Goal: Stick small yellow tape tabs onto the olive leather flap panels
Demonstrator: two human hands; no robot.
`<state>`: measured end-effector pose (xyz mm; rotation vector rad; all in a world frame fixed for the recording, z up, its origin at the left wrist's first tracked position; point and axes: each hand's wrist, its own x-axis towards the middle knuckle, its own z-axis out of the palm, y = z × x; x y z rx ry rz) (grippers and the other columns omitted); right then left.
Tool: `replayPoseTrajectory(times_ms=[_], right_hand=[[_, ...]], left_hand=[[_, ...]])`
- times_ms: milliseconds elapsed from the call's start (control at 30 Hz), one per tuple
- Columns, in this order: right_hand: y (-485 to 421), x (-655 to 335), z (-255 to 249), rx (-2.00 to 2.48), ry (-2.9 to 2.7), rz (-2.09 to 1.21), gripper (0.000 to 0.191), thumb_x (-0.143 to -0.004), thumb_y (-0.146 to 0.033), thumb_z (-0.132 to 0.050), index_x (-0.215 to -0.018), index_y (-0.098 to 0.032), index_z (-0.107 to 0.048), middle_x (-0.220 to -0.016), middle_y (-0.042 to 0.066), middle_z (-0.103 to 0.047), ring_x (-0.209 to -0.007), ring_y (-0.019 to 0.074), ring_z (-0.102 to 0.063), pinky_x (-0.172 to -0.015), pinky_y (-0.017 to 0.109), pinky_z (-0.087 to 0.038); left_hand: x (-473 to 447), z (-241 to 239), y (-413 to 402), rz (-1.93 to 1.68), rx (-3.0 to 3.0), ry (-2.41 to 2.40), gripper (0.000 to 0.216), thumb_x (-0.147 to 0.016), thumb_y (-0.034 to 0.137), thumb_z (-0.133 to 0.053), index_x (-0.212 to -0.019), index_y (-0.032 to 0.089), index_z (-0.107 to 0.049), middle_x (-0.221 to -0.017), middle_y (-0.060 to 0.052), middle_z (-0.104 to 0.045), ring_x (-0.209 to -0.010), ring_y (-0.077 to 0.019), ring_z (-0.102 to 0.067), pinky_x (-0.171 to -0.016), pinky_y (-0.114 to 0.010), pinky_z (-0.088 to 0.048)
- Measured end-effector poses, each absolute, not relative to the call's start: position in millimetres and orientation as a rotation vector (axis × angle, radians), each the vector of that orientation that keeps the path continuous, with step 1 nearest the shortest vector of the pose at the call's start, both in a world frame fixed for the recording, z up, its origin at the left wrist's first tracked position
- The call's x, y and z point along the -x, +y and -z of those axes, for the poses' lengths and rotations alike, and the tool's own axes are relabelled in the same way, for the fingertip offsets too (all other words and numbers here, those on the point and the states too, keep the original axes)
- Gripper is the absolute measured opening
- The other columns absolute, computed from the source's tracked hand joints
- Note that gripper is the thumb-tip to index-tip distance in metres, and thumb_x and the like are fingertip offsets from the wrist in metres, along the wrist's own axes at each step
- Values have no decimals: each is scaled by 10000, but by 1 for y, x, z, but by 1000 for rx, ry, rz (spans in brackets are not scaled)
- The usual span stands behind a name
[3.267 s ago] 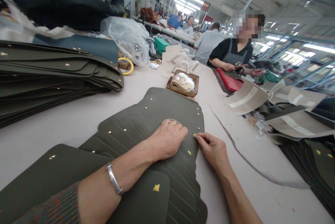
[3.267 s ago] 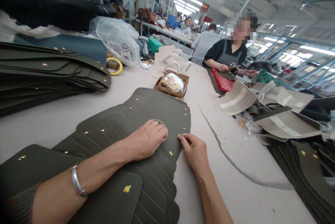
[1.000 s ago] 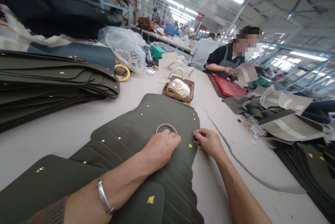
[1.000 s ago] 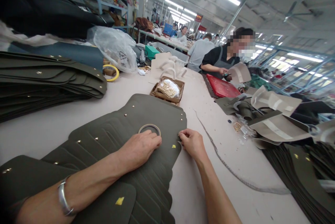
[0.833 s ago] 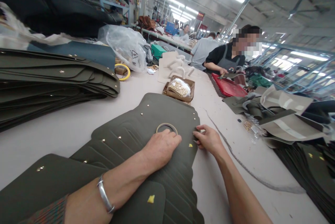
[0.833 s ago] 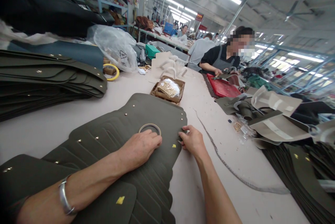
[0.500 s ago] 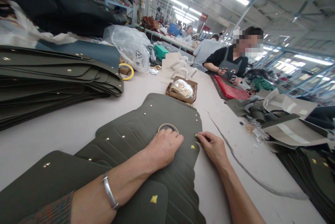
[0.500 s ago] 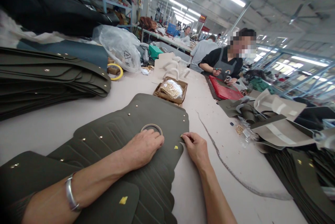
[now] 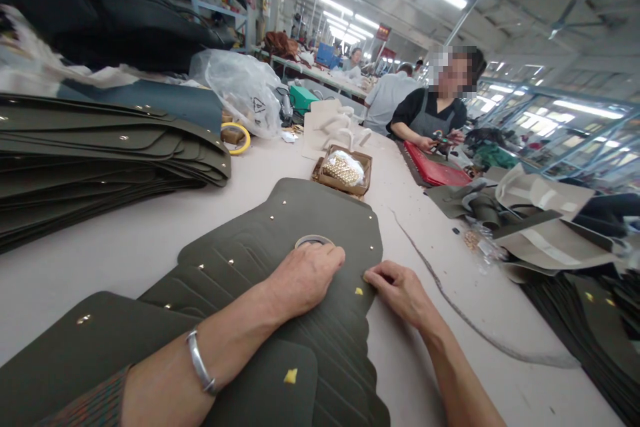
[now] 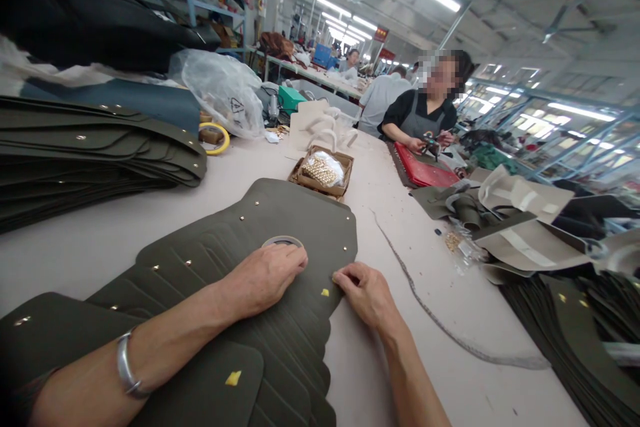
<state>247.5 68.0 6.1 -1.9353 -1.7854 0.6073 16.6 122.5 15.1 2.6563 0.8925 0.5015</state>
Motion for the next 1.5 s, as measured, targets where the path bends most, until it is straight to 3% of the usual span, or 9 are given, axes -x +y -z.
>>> replayPoseTrajectory(times_ms=[200,367,533,733,867,1033,1300,1500], right_hand=[[49,-239,-17,1803,-1874,-806,222,-802,-354,-591,-694,-211,-722,-681,14,-695,-653,173,-621,-600,259,-449],[79,-239,-14,1852,-1672,-391,251,-834,-361,-534,-903,-219,-730,-892,45,-734,-783,200,-655,-716,313,-490],[121,-217,1,1788,-1911,-159,274,-841,-242,-509,-1050,-208,-684,-1001,63,-713,-902,214,-628,-842,355,-474],[136,-195,7,1692,-2196,-22,255,-882,-172,-491,-1048,-235,-674,-1044,52,-697,-954,203,-578,-864,332,-435],[156,-205,0,1601,-2196,-5,246,-887,-198,-501,-1087,-212,-644,-1085,50,-682,-1001,200,-567,-905,336,-428],[210,-197,-8,1610,-2245,275,341,-903,-235,-494,-1232,-177,-562,-1270,101,-594,-1181,244,-470,-972,395,-376],[233,-169,8,1685,-2153,352,353,-929,-299,-453,-1232,-149,-553,-1125,153,-617,-1051,303,-467,-908,432,-339],[223,-162,11,1697,-2157,341,346,-915,-294,-477,-1218,-152,-564,-1131,155,-584,-1043,299,-447,-895,421,-335]], left_hand=[[-17,-16,126,-474,-2693,923,173,-917,106,-385,-930,182,-540,-927,-45,-610,-865,-186,-535,-799,-309,-436],[-16,-14,129,-390,-2716,963,167,-912,105,-400,-935,189,-543,-901,-40,-622,-864,-192,-549,-785,-319,-441],[-14,-16,127,-393,-2731,938,142,-907,116,-422,-909,188,-545,-884,-35,-626,-844,-187,-565,-786,-320,-448],[-13,-18,125,-585,-2636,1056,163,-926,130,-389,-963,183,-539,-962,-45,-616,-875,-178,-574,-809,-305,-466],[-15,-17,124,-399,-2664,1107,196,-916,107,-379,-940,187,-556,-935,-53,-633,-860,-200,-569,-792,-336,-480],[-16,-15,126,-297,-2704,1078,205,-882,66,-405,-921,188,-565,-928,-56,-643,-884,-205,-558,-782,-324,-480],[-12,-20,131,-287,-2717,1021,211,-886,74,-402,-938,184,-575,-925,-49,-645,-886,-220,-553,-863,-403,-453],[-13,-24,129,-226,-2683,1051,230,-884,56,-381,-920,173,-576,-940,-68,-630,-867,-211,-539,-779,-346,-470]])
